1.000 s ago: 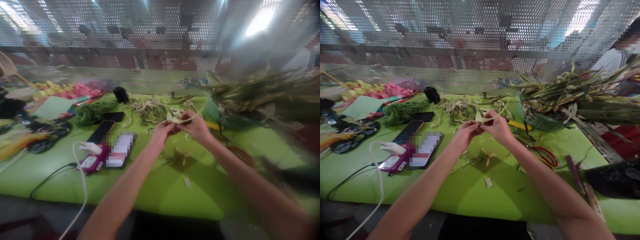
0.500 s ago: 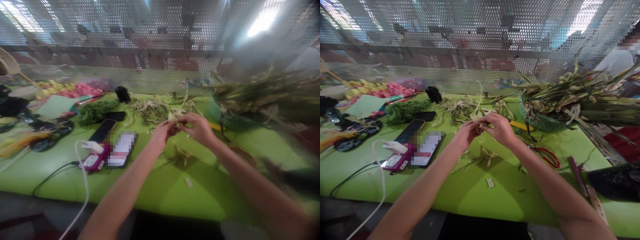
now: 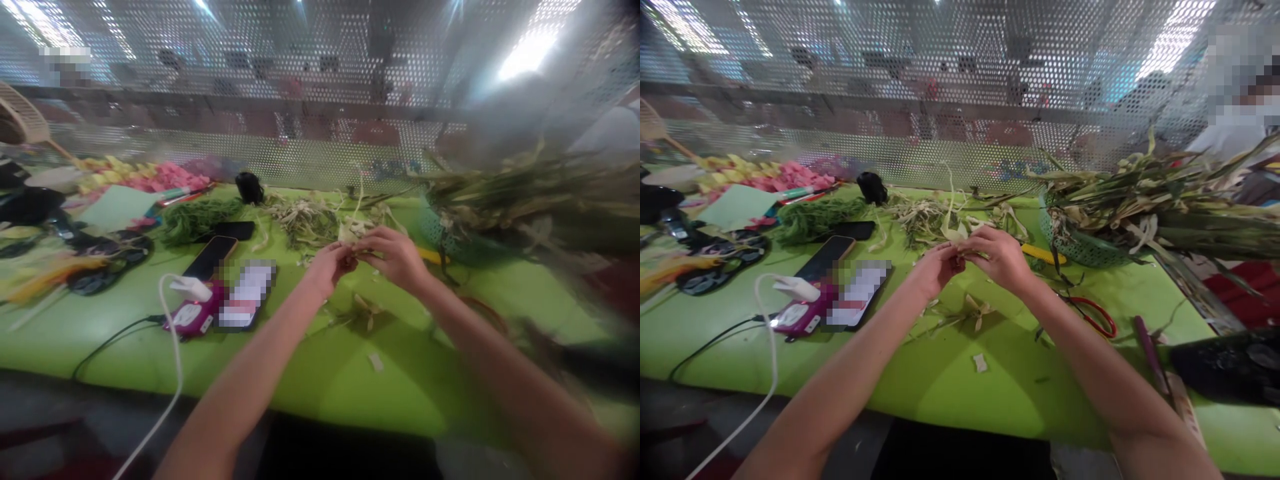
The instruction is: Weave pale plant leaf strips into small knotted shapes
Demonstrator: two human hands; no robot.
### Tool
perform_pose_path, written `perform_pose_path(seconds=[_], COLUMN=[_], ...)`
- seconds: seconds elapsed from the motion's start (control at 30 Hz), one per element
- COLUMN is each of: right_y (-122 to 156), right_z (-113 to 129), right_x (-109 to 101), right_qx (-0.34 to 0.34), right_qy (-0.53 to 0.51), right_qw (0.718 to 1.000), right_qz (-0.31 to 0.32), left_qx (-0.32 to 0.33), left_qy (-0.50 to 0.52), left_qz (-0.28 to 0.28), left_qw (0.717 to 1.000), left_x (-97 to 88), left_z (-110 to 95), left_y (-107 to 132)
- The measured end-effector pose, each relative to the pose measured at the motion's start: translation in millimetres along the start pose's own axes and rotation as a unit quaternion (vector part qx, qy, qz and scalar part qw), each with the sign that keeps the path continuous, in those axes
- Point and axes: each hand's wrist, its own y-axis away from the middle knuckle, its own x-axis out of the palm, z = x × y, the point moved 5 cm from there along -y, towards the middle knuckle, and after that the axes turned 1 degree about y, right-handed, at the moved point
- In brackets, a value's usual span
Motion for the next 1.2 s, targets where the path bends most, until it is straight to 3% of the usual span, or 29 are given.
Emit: perform_pose_path(seconds=[0.43, 0.8, 1.03, 1.2], right_y=[-2, -2, -1, -2], right_z=[-4, -9, -15, -17], right_x=[-2, 0, 4, 7], right_qx=[0.029, 0.112, 0.182, 0.161], right_qy=[-0.058, -0.027, -0.126, -0.222], right_qw=[0.998, 0.993, 0.974, 0.961], right_qz=[-0.019, -0.014, -0.036, -0.026], left_qx=[-0.016, 0.073, 0.058, 0.025], left_qy=[-0.001, -0.144, -0.113, -0.028], left_qz=[0.008, 0.032, 0.053, 0.028], left_qw=[1.0, 0.986, 0.99, 0.999], left_x=[2.8, -0.7, 4.1, 3.1], left_z=[0, -6, -5, 1], left_y=[2, 2, 3, 0])
